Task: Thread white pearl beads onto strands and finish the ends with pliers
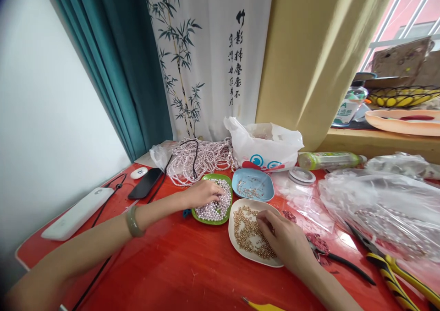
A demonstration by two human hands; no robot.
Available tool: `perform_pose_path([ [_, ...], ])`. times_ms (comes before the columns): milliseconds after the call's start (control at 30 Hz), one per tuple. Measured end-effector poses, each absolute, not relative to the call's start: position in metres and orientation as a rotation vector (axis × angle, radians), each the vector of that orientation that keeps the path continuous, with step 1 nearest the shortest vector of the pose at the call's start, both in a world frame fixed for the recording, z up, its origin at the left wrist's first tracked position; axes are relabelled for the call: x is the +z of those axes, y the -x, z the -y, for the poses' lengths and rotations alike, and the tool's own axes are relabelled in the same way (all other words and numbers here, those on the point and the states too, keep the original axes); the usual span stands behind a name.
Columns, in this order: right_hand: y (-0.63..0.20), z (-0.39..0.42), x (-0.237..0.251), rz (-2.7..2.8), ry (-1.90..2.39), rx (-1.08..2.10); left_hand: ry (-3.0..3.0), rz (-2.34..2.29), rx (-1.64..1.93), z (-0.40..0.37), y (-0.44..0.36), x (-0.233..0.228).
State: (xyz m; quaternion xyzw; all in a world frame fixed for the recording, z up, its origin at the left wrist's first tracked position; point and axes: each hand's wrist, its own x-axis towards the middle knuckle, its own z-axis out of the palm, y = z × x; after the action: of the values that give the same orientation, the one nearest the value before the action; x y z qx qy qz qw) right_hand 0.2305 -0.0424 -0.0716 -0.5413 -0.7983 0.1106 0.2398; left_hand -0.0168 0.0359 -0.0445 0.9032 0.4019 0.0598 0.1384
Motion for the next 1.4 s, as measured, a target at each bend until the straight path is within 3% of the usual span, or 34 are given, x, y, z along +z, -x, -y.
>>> perform_pose_path([
  [433, -0.232, 0.042, -0.073, 2.203, 1.454, 0.242, -2.377, -1.186, 0.435, -0.029, 0.054, -0.011],
  [800, -0.232, 0.042, -0.072, 2.208, 1.479, 0.226, -2.479, -1.312, 0.201, 0.013, 0.109, -0.042],
  [1067, -0.231, 0.043, -0.071, 2.197, 1.479, 0.215, -1.899, -1.289, 0.55, 0.004, 0.118, -0.041],
  [1400, -0.231, 0.046, -0.069, 2.218, 1.521, 0.199, -1.619, -1.184, 0.654, 0.005, 0.103, -0.03],
])
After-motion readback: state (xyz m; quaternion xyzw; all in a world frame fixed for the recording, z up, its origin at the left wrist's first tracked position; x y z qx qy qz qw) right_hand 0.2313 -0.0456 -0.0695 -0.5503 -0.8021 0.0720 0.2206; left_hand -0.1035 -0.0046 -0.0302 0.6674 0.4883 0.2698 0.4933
